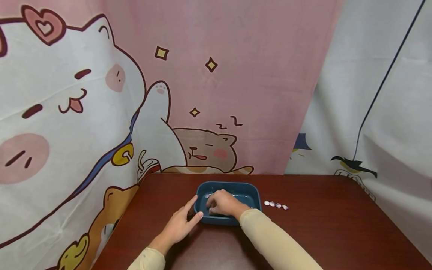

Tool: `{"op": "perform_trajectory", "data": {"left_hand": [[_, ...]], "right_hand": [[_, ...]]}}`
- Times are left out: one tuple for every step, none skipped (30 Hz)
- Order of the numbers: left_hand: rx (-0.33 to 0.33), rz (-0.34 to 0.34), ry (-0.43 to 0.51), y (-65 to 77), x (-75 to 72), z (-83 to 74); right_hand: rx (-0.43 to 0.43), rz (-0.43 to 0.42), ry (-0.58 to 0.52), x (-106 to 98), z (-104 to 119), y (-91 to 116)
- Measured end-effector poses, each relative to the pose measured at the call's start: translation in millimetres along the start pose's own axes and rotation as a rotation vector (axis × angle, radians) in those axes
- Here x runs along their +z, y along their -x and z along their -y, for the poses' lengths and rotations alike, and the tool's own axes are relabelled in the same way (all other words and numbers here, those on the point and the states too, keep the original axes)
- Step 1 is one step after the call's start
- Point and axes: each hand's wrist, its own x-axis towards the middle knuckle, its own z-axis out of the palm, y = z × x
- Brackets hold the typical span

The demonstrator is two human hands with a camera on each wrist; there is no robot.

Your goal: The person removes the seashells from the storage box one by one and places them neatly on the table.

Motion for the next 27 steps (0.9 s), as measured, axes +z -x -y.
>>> {"op": "perform_trajectory", "data": {"left_hand": [[-0.003,0.0,0.0,-0.2,0.7,-0.3],[-0.006,-0.002,0.001,-0.4,1.4,-0.8],[-0.009,-0.006,-0.001,-0.7,2.0,-1.3],[-0.008,-0.01,-0.003,-1.0,2.3,-1.6],[-0.011,-0.015,-0.004,-1.1,2.8,-2.0],[-0.014,-0.02,-0.007,-1.3,3.2,-2.2],[-0.017,-0.024,-0.011,-1.5,3.6,-2.3],[-0.019,-0.028,-0.016,-1.5,3.9,-2.3],[-0.019,-0.031,-0.019,-1.6,4.3,-2.0],[-0.017,-0.033,-0.023,-1.6,4.5,-1.7],[-0.021,-0.033,-0.025,-1.6,5.1,-1.2],[-0.021,-0.033,-0.028,-1.5,5.3,-0.9],[-0.019,-0.032,-0.027,-1.4,5.3,-0.7],[-0.018,-0.031,-0.025,-1.4,5.3,-0.5],[-0.016,-0.03,-0.025,-1.2,5.2,-0.4],[-0.015,-0.031,-0.025,-1.0,5.0,-0.4],[-0.015,-0.03,-0.023,-0.8,4.8,-0.4],[-0.015,-0.03,-0.021,-0.6,4.4,-0.5],[-0.015,-0.03,-0.02,-0.6,4.2,-0.3],[-0.018,-0.029,-0.02,-0.4,4.0,-0.2],[-0.02,-0.03,-0.021,-0.1,3.7,-0.3],[-0.022,-0.031,-0.021,-0.1,3.7,0.0],[-0.025,-0.03,-0.022,-0.2,3.7,0.3],[-0.029,-0.029,-0.022,-0.2,3.7,0.5],[-0.032,-0.028,-0.023,-0.4,4.0,0.9],[-0.033,-0.028,-0.021,-0.4,4.3,1.2],[-0.033,-0.029,-0.022,-0.7,4.8,1.8]], "right_hand": [[0.023,-0.009,-0.024,-5.4,-2.3,3.0],[0.035,-0.025,-0.047,-12.1,-5.1,6.6],[0.047,-0.043,-0.073,-19.9,-8.0,10.8],[0.059,-0.064,-0.098,-28.5,-11.2,15.6],[0.07,-0.086,-0.113,-37.3,-15.1,21.0],[0.079,-0.108,-0.127,-46.2,-19.8,27.4],[0.091,-0.131,-0.133,-54.8,-25.3,34.5],[0.102,-0.156,-0.14,-63.6,-30.8,43.0],[0.12,-0.178,-0.146,-71.6,-37.4,52.2],[0.136,-0.204,-0.142,-78.5,-45.2,62.1],[0.15,-0.227,-0.136,-85.0,-53.5,73.0],[0.176,-0.247,-0.133,-90.7,-62.1,84.6],[0.203,-0.268,-0.13,-95.4,-71.2,96.6],[0.228,-0.287,-0.125,-99.4,-80.0,108.9],[0.248,-0.3,-0.117,-102.1,-89.5,121.0],[0.269,-0.31,-0.109,-104.7,-98.2,133.1],[0.292,-0.316,-0.108,-106.6,-106.0,144.8],[0.317,-0.321,-0.104,-107.8,-113.2,155.9],[0.333,-0.324,-0.101,-108.6,-119.8,166.3],[0.346,-0.323,-0.098,-109.1,-125.5,176.2],[0.356,-0.32,-0.094,-109.4,-130.7,185.4],[0.368,-0.317,-0.093,-109.6,-135.2,193.9],[0.381,-0.316,-0.091,-109.1,-139.2,201.4],[0.388,-0.312,-0.086,-108.7,-142.8,208.5],[0.395,-0.306,-0.084,-108.2,-145.8,214.8],[0.396,-0.299,-0.078,-107.7,-148.5,220.5],[0.403,-0.293,-0.073,-107.1,-150.9,225.2]]}}
